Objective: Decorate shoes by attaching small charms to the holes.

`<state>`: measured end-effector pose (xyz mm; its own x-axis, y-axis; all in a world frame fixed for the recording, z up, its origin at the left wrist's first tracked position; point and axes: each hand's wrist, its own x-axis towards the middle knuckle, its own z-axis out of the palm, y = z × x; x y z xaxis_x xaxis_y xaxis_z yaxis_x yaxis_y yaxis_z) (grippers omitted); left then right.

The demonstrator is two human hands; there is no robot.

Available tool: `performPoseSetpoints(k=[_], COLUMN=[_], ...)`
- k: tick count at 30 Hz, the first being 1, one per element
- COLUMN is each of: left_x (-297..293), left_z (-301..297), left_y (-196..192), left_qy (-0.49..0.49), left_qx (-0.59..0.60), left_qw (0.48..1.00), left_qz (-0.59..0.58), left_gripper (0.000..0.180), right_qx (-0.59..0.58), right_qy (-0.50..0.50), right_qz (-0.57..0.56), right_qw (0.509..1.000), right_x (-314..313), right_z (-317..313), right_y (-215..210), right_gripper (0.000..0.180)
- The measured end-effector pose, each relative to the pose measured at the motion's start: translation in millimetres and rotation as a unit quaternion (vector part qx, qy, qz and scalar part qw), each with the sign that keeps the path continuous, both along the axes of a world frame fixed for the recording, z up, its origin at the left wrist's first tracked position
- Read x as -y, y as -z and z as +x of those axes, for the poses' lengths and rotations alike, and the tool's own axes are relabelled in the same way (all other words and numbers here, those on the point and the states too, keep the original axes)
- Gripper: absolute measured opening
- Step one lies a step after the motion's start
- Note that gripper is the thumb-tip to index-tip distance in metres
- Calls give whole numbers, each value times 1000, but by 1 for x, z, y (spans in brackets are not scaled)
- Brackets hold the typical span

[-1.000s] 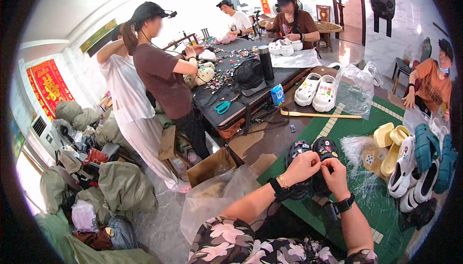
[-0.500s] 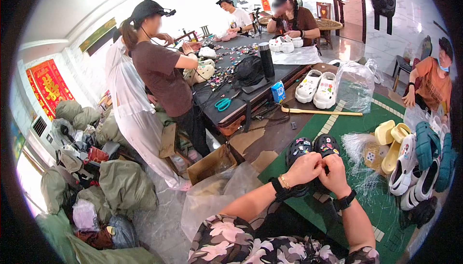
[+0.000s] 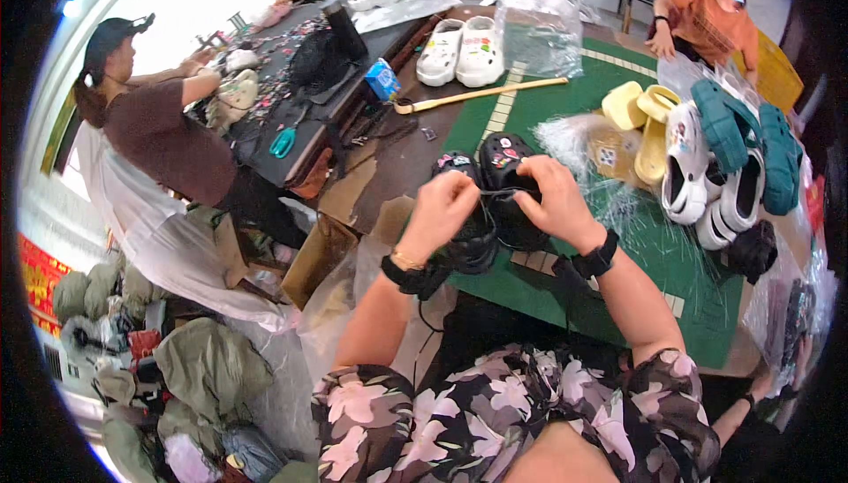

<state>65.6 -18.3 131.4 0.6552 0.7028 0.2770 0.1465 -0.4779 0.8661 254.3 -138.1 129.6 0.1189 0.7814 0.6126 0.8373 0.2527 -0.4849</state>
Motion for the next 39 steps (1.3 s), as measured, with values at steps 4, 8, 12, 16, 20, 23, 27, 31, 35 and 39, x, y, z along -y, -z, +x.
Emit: performPoseSetpoints(k=[4,8,12,16,20,23,27,31,35,39], left_x=[-9,-13,-23,-40,-48,-29,9,49,35,37], left_z=[-18,-49,-93,-150,-257,-280,-323,-390,-382,-335], left_y=[7,32,72,114,198,256,354,419,436,405], left_qy=[-53,-147,-190,-291,-397,-456,-538,-380,-328,-378], left_qx=[32,54,48,72,23,-125,-404,-349,-364,-563], left_qw=[998,984,958,898,842,800,728,790,780,721], left_qz=[-16,-89,-209,-321,-364,-371,-133,-333,-390,-141], left_gripper=[25,27,27,31,31,30,36,50,56,53], right_qx=[-41,10,118,177,165,234,235,233,230,166], right_qy=[51,44,-15,-52,-138,-128,-89,-84,-55,-36], right_qz=[-19,-27,-98,-125,-190,-202,-221,-111,-119,-86], right_qw=[998,999,988,975,958,942,942,962,964,982], right_x=[15,22,15,5,-5,1,8,-1,3,15], right_z=[13,8,-16,-32,-41,-35,-35,-57,-67,-57], right_y=[1,5,8,5,-1,0,0,8,22,27], right_gripper=[37,42,56,59,48,42,42,36,29,22])
